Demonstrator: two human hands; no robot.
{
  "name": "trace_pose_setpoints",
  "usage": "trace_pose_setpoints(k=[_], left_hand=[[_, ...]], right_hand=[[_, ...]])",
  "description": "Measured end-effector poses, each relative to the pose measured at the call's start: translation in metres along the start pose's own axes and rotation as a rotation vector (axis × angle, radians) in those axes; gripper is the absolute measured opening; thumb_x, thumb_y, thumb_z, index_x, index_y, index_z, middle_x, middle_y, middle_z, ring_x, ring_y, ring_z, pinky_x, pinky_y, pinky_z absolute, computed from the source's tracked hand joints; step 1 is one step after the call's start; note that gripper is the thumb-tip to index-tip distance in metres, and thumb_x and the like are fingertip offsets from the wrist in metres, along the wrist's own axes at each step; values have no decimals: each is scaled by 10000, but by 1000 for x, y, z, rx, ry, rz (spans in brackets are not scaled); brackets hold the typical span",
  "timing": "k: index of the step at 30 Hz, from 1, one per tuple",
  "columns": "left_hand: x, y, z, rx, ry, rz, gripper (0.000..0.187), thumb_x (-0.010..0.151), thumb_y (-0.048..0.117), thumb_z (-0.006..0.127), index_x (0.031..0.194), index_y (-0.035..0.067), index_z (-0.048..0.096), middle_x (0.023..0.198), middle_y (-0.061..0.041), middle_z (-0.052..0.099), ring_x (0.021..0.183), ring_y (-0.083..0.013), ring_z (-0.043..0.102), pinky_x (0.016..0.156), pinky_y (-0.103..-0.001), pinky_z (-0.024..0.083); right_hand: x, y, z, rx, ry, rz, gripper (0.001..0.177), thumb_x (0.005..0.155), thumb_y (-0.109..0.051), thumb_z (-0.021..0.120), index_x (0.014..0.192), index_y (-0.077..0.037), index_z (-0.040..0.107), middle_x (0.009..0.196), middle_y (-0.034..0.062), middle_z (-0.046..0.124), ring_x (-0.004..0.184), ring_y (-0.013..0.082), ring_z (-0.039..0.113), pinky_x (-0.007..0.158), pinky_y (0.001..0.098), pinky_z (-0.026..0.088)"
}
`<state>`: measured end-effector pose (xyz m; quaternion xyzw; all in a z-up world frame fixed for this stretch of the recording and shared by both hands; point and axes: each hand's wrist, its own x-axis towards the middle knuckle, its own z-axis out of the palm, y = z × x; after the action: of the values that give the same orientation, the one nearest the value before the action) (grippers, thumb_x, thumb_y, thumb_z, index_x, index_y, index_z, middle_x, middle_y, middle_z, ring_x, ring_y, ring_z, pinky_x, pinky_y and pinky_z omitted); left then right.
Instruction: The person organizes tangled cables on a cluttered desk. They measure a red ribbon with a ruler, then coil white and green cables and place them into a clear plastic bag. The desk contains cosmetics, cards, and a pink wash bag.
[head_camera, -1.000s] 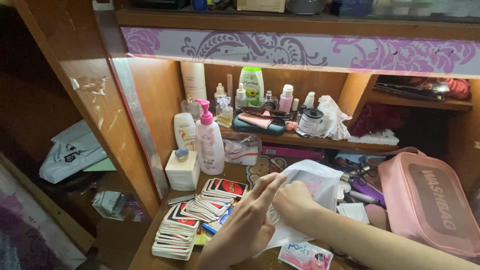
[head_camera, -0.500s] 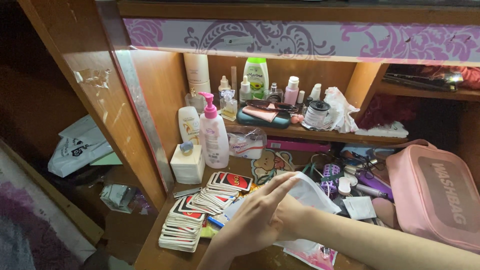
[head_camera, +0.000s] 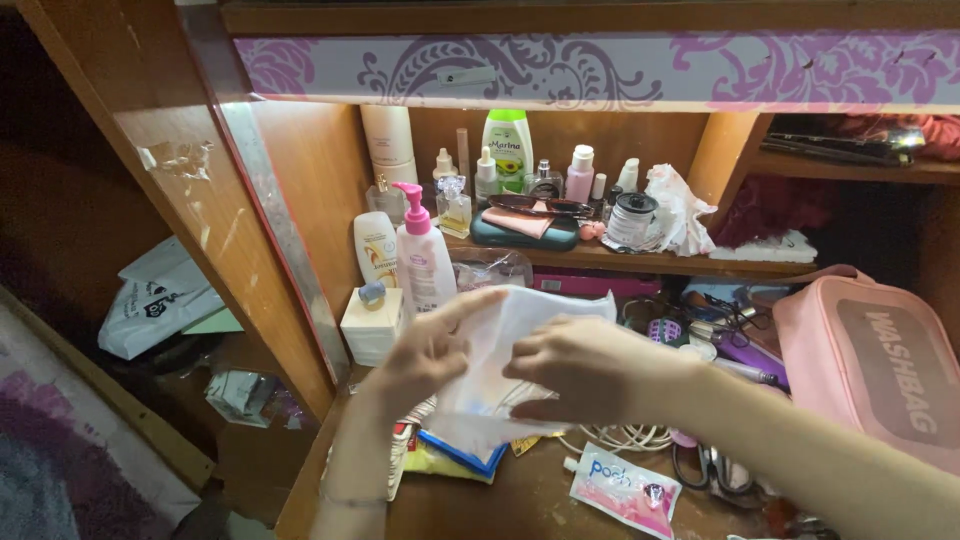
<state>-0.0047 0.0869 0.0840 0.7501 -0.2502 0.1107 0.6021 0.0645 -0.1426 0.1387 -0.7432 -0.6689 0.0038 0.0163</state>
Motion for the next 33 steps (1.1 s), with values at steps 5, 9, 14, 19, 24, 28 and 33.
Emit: trace_pose_setpoints(k=[5,9,14,19,24,28,33], left_hand=[[19,6,-27,-146,-6,-126,773,703,-118,437,1462,-14,545,1449,-245,584,1198,-323,633,920,-477,602],[47,4,-35,-124,-15,-227,635,742,-126,420,1313,-30,681,1238,-222,715,975,-236,694,833,-389,607],[70,8,-24,160,-40,-257,584,738,-82,436,1168,82,796,1146,-156,780,997,-215,675,944,-348,546],[100,-23,-32,718,-111,-180,423,760,17,586,1006,244,845,1021,-75,812,1083,-324,731,987,-451,543],[103,-49,-26,1053,46,-39,228,872,241,625,1011,277,802,1153,54,727,1049,-217,703,930,-376,552],[83,-40,13,1274,177,313,299,927,454,643,1138,261,731,1191,62,643,1061,-219,660,1022,-422,461],[60,-45,58,1380,173,355,413,864,297,727,1257,184,667,1311,-24,584,1245,-265,548,1133,-582,324]], right_hand=[[-24,14,-48,-25,73,-65,411,920,-578,641,962,-181,739,878,14,796,963,319,745,1032,538,418],[-34,69,-15,-364,64,120,195,820,-400,748,961,-270,716,893,-85,758,1006,196,708,1086,546,383],[-34,97,-2,-322,182,268,70,912,-267,661,889,-221,708,821,-43,762,900,237,732,879,472,544],[-25,105,5,-265,242,442,61,920,-282,633,921,-222,640,828,37,688,925,298,710,750,466,616],[-9,133,37,-351,360,422,98,932,-304,635,906,-214,606,817,18,665,936,252,694,700,421,618],[2,136,53,-398,448,443,110,952,-312,623,905,-220,584,811,-15,636,919,215,678,666,379,611],[-10,100,21,-311,563,337,254,897,-168,704,1142,-154,639,1269,51,602,1221,325,602,756,417,629]])
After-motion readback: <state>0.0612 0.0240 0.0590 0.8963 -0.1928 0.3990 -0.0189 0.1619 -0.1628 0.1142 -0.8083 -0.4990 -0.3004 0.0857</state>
